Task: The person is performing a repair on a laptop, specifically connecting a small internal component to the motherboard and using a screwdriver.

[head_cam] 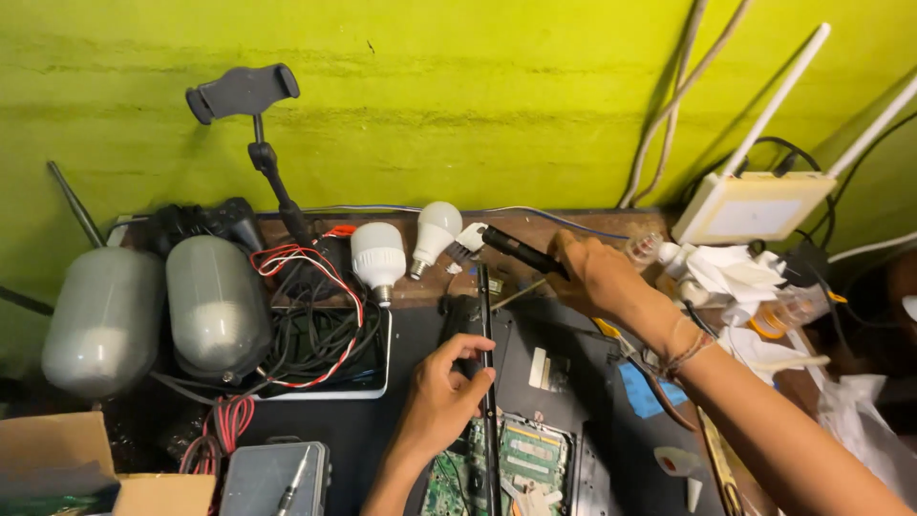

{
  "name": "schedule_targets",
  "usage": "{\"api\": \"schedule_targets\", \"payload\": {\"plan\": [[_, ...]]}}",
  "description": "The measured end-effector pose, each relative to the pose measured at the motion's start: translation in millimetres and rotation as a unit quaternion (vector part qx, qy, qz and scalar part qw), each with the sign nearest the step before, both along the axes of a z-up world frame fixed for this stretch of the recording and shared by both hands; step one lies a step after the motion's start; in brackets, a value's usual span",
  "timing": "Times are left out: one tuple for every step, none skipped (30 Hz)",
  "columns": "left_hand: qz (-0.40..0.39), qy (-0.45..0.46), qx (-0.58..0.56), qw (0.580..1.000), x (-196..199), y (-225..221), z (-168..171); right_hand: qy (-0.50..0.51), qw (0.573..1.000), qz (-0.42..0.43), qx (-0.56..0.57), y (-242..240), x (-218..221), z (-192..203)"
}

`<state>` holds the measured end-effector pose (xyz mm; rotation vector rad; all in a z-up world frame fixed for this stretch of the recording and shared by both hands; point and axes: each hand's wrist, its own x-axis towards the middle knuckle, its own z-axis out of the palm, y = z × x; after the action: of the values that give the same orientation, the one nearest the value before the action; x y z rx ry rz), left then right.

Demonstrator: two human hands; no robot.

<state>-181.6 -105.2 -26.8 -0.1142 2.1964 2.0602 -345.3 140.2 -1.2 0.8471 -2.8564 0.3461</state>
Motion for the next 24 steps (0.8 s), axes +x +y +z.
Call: {"api": "schedule_targets", "payload": {"plan": [[-0.006,0.002,0.002,1.000,2,1,0,0.002,1.000,-0.006,0.002,-1,19,15],[-0.023,0.007,0.010,1.000,6,3,-1,-0.048,0.999,-0.013,-0.009,-2,41,28],[-0.040,0.011,0.019,0.999,10,6,-3,-0.098,0.995,-0.021,-0.021,-4,62,40],[-0.047,0.004,0.022,0.999,15,8,2,-0.105,0.994,-0.029,-0.019,-7,85,53],[-0.065,-0.001,0.042,0.997,19,11,6,-0.149,0.985,-0.065,-0.060,-11,107,65],[-0.083,-0.004,0.061,0.995,21,13,11,-0.190,0.971,-0.102,-0.104,-16,128,78],[-0.091,-0.009,0.064,0.994,23,15,17,-0.194,0.969,-0.111,-0.103,-12,145,70],[-0.096,-0.037,0.065,0.993,26,19,21,-0.228,0.947,-0.128,-0.188,-7,163,61],[-0.101,-0.064,0.066,0.991,29,22,26,-0.257,0.916,-0.144,-0.273,-3,180,52],[-0.109,-0.073,0.068,0.989,31,25,24,-0.262,0.913,-0.154,-0.273,0,196,35],[-0.130,-0.078,0.096,0.984,34,27,22,-0.294,0.863,-0.160,-0.378,3,212,19],[-0.150,-0.081,0.123,0.978,34,29,20,-0.318,0.801,-0.163,-0.480,5,227,2],[-0.157,-0.089,0.123,0.976,34,31,16,-0.319,0.798,-0.173,-0.481,5,239,-5],[-0.204,-0.083,0.143,0.965,35,32,12,-0.330,0.767,-0.167,-0.524,4,251,-11],[-0.249,-0.078,0.163,0.951,35,33,8,-0.338,0.735,-0.161,-0.566,3,263,-18],[-0.255,-0.087,0.164,0.949,37,36,10,-0.340,0.730,-0.171,-0.568,3,271,-24],[-0.263,-0.088,0.158,0.948,39,39,11,-0.319,0.735,-0.176,-0.573,3,279,-29],[-0.270,-0.088,0.152,0.947,39,42,14,-0.297,0.739,-0.180,-0.577,2,285,-33],[-0.276,-0.096,0.153,0.944,43,44,15,-0.298,0.736,-0.189,-0.578,2,292,-34],[-0.264,-0.101,0.142,0.949,44,46,18,-0.268,0.753,-0.185,-0.571,2,295,-34],[-0.253,-0.106,0.130,0.953,45,47,21,-0.238,0.770,-0.181,-0.564,1,298,-34],[-0.255,-0.108,0.130,0.952,44,48,18,-0.238,0.769,-0.184,-0.564,1,300,-31],[-0.250,-0.090,0.141,0.954,43,48,16,-0.226,0.788,-0.185,-0.542,1,301,-29],[-0.243,-0.074,0.151,0.955,44,47,13,-0.217,0.806,-0.185,-0.519,-1,304,-27]]}}
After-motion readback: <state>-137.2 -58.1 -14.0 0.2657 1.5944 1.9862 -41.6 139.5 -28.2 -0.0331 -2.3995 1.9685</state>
